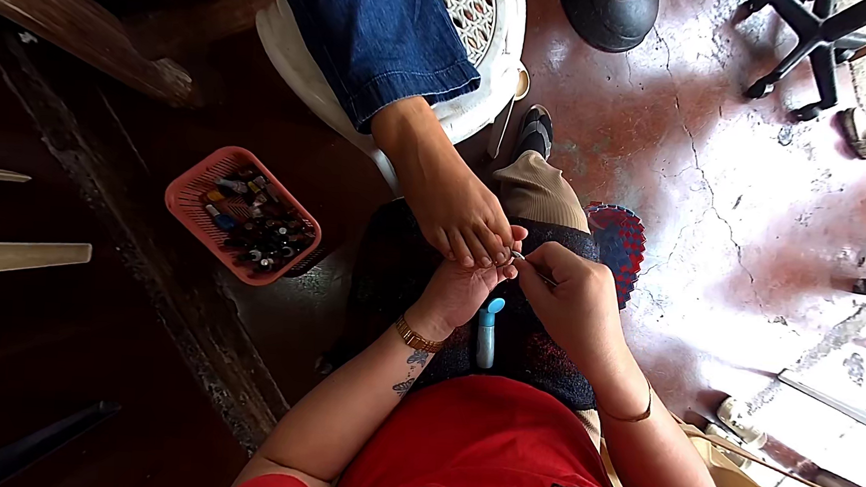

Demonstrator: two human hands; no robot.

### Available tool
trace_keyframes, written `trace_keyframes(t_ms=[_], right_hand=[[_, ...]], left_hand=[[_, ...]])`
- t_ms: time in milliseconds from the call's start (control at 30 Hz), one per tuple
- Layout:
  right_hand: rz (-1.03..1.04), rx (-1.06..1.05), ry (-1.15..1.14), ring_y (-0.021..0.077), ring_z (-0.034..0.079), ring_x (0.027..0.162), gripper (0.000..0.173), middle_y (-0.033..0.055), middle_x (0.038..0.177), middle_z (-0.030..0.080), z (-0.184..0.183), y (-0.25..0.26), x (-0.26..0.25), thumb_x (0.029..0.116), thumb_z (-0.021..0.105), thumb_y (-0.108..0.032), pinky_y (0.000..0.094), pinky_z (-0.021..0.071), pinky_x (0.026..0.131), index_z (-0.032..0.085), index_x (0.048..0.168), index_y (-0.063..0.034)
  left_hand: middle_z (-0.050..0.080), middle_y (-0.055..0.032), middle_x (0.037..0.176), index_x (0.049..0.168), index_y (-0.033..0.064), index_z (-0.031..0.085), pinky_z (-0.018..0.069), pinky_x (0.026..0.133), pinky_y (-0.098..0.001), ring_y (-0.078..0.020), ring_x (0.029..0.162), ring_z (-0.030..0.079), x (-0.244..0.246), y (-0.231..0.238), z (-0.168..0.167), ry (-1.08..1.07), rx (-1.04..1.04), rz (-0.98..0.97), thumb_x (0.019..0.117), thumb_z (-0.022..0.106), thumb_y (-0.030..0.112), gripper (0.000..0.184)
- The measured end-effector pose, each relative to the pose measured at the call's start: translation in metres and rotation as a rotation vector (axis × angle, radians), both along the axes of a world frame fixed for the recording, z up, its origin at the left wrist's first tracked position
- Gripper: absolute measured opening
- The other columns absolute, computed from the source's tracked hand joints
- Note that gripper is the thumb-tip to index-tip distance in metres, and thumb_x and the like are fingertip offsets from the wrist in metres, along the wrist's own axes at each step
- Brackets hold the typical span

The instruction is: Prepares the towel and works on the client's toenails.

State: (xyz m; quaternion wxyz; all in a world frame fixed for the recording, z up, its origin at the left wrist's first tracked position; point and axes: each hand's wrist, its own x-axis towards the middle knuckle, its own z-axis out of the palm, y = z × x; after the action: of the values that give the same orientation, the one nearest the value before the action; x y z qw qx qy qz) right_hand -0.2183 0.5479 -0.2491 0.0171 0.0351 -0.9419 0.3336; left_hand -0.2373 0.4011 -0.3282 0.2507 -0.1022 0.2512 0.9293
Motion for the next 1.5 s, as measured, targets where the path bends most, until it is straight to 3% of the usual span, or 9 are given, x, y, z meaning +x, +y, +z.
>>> trace_keyframes(t_ms=[267, 400, 467, 600, 733, 1233, 1333, 1400, 1500], right_hand=[[0.027, -0.041, -0.034, -0.0001, 0.045, 0.049, 0.015, -0.0062, 0.058, 0.051, -0.001, 0.002, -0.001, 0.0955, 0.065, -0.016, 0.0183, 0.0343, 0.044, 0.066, 0.081, -0.0114], [0.042, -0.081, -0.163, 0.0008, 0.060, 0.053, 0.013, -0.0048, 0.065, 0.065, 0.006, 0.010, -0.007, 0.0964, 0.068, -0.018, 0.0200, 0.0516, 0.049, 0.070, 0.086, -0.0122], [0.054, -0.078, -0.214, 0.0015, 0.063, 0.054, 0.013, -0.0049, 0.066, 0.068, 0.012, 0.012, -0.013, 0.0959, 0.070, -0.019, 0.0214, 0.0541, 0.051, 0.071, 0.084, -0.0128], [0.099, 0.025, -0.250, 0.0030, 0.061, 0.052, 0.016, -0.0050, 0.062, 0.065, 0.024, 0.012, -0.025, 0.0944, 0.072, -0.020, 0.0246, 0.0520, 0.048, 0.071, 0.080, -0.0142], [0.143, 0.082, -0.244, 0.0049, 0.058, 0.049, 0.019, -0.0037, 0.059, 0.063, 0.028, 0.011, -0.032, 0.0937, 0.072, -0.018, 0.0271, 0.0491, 0.046, 0.070, 0.076, -0.0131], [0.090, 0.015, -0.119, 0.0018, 0.050, 0.049, 0.018, -0.0057, 0.058, 0.056, 0.012, 0.010, -0.020, 0.0924, 0.070, -0.017, 0.0224, 0.0379, 0.045, 0.067, 0.076, -0.0126], [0.104, -0.004, -0.119, 0.0011, 0.053, 0.050, 0.017, -0.0051, 0.059, 0.059, 0.011, 0.012, -0.021, 0.0927, 0.070, -0.018, 0.0219, 0.0420, 0.045, 0.068, 0.076, -0.0125], [0.099, -0.061, -0.155, 0.0010, 0.057, 0.051, 0.016, -0.0041, 0.061, 0.062, 0.008, 0.013, -0.021, 0.0929, 0.071, -0.016, 0.0211, 0.0476, 0.046, 0.069, 0.077, -0.0116], [0.054, -0.278, -0.277, 0.0015, 0.058, 0.047, 0.015, -0.0022, 0.060, 0.065, 0.004, 0.016, -0.022, 0.0945, 0.071, -0.012, 0.0184, 0.0493, 0.044, 0.070, 0.081, -0.0078]], left_hand=[[0.072, -0.0040, 0.108, 0.101, 0.0139, 0.073, 0.0565, 0.086, -0.0279, -0.0123, 0.097, 0.069, 0.001, 0.000, -0.001, -0.006, 0.027, 0.002, 0.1018, 0.052, 0.016, 0.021], [0.072, -0.0044, 0.108, 0.106, 0.0115, 0.074, 0.0574, 0.085, -0.0287, -0.0125, 0.095, 0.069, 0.000, -0.002, -0.003, -0.019, 0.034, -0.018, 0.1028, 0.051, 0.018, 0.024], [0.073, -0.0033, 0.109, 0.108, 0.0129, 0.074, 0.0573, 0.084, -0.0280, -0.0114, 0.095, 0.069, 0.000, -0.002, -0.003, -0.008, 0.020, -0.028, 0.1021, 0.052, 0.020, 0.023], [0.072, -0.0045, 0.111, 0.110, 0.0125, 0.072, 0.0576, 0.085, -0.0295, -0.0124, 0.096, 0.070, 0.000, -0.002, -0.002, -0.017, -0.009, -0.027, 0.1031, 0.046, 0.017, 0.027], [0.072, -0.0040, 0.114, 0.102, 0.0159, 0.072, 0.0575, 0.086, -0.0305, -0.0135, 0.099, 0.070, 0.000, -0.002, -0.003, -0.006, -0.020, -0.017, 0.1030, 0.047, 0.015, 0.025], [0.072, -0.0034, 0.113, 0.106, 0.0153, 0.073, 0.0574, 0.084, -0.0287, -0.0117, 0.096, 0.069, 0.000, -0.002, -0.003, -0.006, -0.016, -0.025, 0.1041, 0.047, 0.019, 0.026], [0.072, -0.0029, 0.110, 0.108, 0.0144, 0.074, 0.0575, 0.084, -0.0286, -0.0116, 0.095, 0.069, 0.000, -0.003, -0.004, -0.002, -0.002, -0.031, 0.1015, 0.056, 0.024, 0.022], [0.072, -0.0028, 0.110, 0.107, 0.0148, 0.074, 0.0575, 0.084, -0.0285, -0.0113, 0.094, 0.069, 0.000, -0.003, -0.004, -0.006, -0.009, -0.035, 0.1019, 0.054, 0.024, 0.022], [0.072, -0.0037, 0.109, 0.110, 0.0122, 0.073, 0.0576, 0.084, -0.0293, -0.0120, 0.093, 0.069, -0.001, -0.003, -0.005, -0.009, 0.008, -0.037, 0.1015, 0.054, 0.023, 0.023]])
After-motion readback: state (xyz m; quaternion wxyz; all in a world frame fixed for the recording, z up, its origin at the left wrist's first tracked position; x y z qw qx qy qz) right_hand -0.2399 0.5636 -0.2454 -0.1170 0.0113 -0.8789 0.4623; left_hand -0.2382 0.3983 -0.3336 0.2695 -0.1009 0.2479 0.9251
